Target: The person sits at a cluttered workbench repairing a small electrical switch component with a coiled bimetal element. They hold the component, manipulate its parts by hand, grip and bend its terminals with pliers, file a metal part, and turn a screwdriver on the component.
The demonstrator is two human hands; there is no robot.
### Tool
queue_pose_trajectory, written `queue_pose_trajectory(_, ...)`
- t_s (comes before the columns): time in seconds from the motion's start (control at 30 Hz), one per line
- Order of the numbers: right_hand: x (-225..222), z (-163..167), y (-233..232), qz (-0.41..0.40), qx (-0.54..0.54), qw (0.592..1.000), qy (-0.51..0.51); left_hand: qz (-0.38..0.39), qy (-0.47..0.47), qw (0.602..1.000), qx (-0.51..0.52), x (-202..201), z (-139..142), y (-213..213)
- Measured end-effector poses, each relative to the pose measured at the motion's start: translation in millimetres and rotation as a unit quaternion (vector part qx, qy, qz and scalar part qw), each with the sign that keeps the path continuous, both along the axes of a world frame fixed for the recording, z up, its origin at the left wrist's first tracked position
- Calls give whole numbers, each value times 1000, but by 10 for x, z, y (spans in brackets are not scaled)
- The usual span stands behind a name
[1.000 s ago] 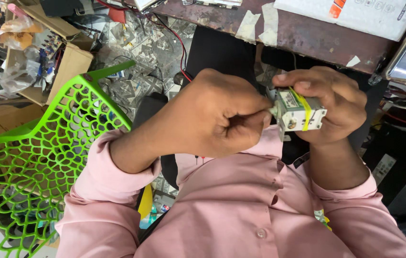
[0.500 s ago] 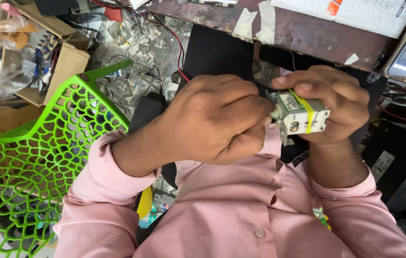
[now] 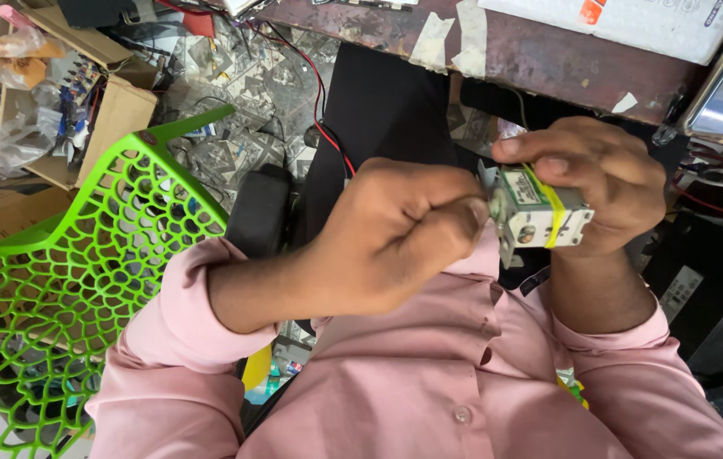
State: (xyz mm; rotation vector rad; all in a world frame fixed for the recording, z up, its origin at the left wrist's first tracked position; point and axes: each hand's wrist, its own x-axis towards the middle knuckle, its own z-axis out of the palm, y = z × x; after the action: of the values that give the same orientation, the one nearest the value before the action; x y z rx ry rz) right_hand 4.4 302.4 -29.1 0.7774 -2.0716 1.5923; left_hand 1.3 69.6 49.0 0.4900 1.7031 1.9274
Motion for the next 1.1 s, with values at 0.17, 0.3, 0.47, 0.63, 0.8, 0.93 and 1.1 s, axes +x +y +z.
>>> queue_pose_trajectory(0.17,7,-49,5,8,6,1000,1,-3,-159,983,86,45,-45,1)
queue_pose_trajectory(0.3,4,-61,-2,11,-18,1000,11,-6,-168,980,111,21,-67,12)
queue_pose_trajectory(0.47,10,-42,2,6,-11,1000,5,-33,-43,997,52,-74,-42,-34)
queue_pose_trajectory(0.63,16,-50,15,13,-16,1000,-6,-30,50,998,20,-115,-20,-38)
queue_pose_trajectory(0.8,14,-77,24,12,-14,1000,-6,-31,60,998,20,-126,-24,-32)
queue_pose_trajectory(0.93,4,-80,26,19,-18,1000,-1,-31,72,997,15,-133,-29,-39)
queue_pose_trajectory(1.1,-12,-63,11,20,-19,1000,1,-29,76,997,13,-135,-29,-40)
